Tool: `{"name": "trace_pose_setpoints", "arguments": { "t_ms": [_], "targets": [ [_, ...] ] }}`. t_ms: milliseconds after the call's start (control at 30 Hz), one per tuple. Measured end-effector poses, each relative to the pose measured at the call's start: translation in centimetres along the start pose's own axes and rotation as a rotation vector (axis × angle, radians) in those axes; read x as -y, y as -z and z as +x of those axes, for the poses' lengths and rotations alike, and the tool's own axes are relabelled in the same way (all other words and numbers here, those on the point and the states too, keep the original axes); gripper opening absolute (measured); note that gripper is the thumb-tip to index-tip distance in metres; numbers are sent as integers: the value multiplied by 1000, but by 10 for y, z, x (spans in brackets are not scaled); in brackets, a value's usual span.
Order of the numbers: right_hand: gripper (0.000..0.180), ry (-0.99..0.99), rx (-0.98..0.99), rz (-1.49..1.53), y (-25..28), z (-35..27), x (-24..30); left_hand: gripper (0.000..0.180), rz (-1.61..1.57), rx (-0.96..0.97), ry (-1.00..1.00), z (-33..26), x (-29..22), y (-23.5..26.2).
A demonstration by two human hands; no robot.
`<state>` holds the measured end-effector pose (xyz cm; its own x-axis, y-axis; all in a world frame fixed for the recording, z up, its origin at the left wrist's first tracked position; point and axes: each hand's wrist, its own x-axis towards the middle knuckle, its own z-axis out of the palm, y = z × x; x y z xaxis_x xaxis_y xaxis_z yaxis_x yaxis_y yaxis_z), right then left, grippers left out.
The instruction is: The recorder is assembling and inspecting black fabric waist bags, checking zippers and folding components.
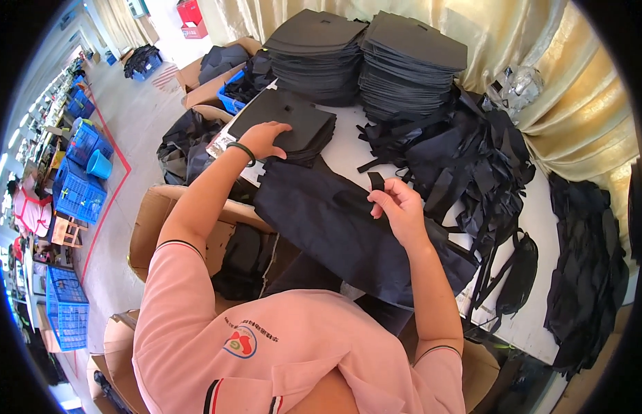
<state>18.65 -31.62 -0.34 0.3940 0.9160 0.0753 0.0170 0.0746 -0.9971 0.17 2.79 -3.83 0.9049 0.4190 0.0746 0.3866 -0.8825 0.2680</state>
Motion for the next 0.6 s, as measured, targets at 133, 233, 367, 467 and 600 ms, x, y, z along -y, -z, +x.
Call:
{"name": "trace_pose_setpoints", "arguments": {
  "t_ms": [133,233,367,467,600],
  "targets": [
    [20,61,14,123,-8,2,-4,69,-11,14,-79,2,9,8],
    [28,71,15,133,-11,3,-3,58,-55,90,-24,2,8,18],
    [27,121,12,50,-16,5,-6,40,-124,61,-49,-2,7,14],
    [24,68,-12,-19,-18,10,-7,36,-88,-228,-94,-11,-16,16],
    [11,216,-186,-284,-13,18,-16,34,-532,-366,-75,-43,-110,57]
  ]
}}
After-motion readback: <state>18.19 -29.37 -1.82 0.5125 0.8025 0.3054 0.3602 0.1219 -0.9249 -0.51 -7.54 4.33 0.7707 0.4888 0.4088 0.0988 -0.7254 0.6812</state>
